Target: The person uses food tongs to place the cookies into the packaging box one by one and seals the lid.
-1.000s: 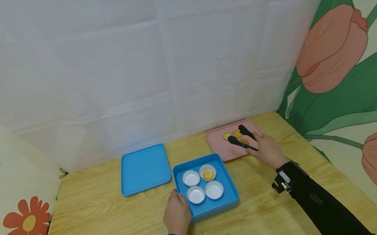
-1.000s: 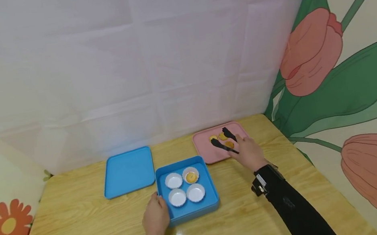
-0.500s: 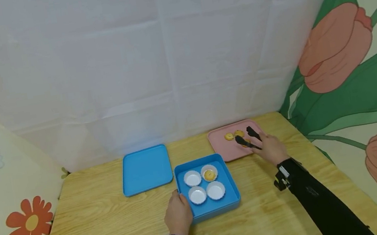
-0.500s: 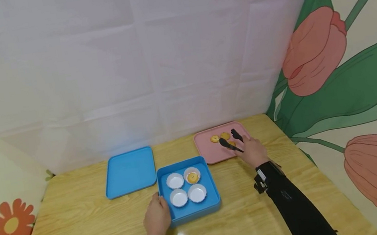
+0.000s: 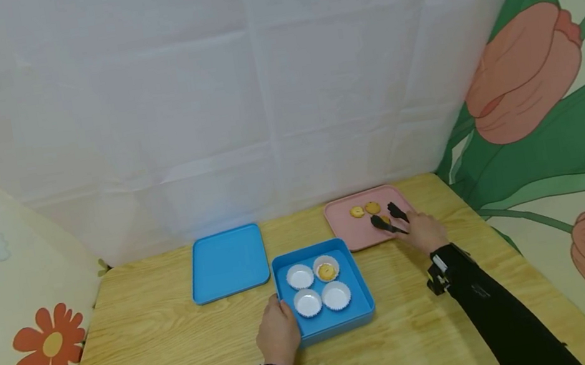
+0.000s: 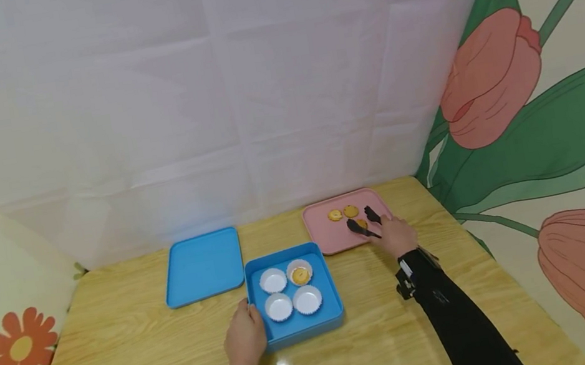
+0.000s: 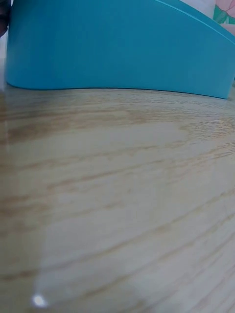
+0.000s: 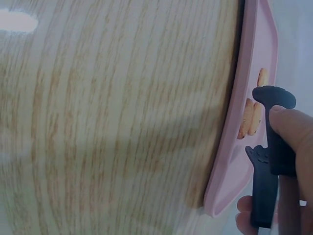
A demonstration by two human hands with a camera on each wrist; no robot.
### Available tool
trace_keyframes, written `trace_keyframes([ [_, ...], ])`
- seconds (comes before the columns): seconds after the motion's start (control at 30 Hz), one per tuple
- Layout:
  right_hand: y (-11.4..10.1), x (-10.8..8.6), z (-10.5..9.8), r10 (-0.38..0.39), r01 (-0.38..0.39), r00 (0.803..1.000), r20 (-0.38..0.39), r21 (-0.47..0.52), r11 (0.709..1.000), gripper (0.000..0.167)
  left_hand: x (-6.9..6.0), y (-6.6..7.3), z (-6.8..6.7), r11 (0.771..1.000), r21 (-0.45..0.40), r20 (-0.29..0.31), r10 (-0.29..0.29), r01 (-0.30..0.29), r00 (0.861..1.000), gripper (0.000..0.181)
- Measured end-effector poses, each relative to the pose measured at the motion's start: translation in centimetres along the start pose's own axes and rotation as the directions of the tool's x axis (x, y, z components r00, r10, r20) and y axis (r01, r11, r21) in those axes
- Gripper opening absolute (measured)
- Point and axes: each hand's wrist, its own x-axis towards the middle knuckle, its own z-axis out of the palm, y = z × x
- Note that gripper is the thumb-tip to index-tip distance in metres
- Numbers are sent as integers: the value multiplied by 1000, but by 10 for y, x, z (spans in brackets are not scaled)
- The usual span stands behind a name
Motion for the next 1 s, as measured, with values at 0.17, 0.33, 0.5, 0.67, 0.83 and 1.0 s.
trace_keyframes([
  [0.17, 2, 1, 3, 3, -2, 999, 47, -8, 1000, 63, 0, 0, 1, 1000, 2, 7, -6, 6, 1000, 39],
  [0.33, 2, 1, 4, 22, -20, 995, 95, -23, 1000, 69, -1, -1, 1, 1000, 4, -7, 1, -1, 1000, 39],
  [0.5, 1, 3, 5, 27, -25, 996, 89, -28, 999, 67, -1, -2, 1, 1000, -2, -15, 3, -3, 1000, 38],
  [0.67, 0, 4, 8, 14, -12, 997, 69, -36, 999, 63, 0, -2, 2, 1000, -3, -13, 4, -4, 1000, 38],
  [0.83, 0, 6, 9, 4, -2, 998, 70, -34, 999, 58, 0, -2, 2, 1000, 7, -3, 0, 0, 1000, 39],
  [1.0, -2, 7, 8, 1, 1, 998, 56, -33, 999, 51, 0, -1, 2, 1000, 3, 3, -2, 2, 1000, 39],
])
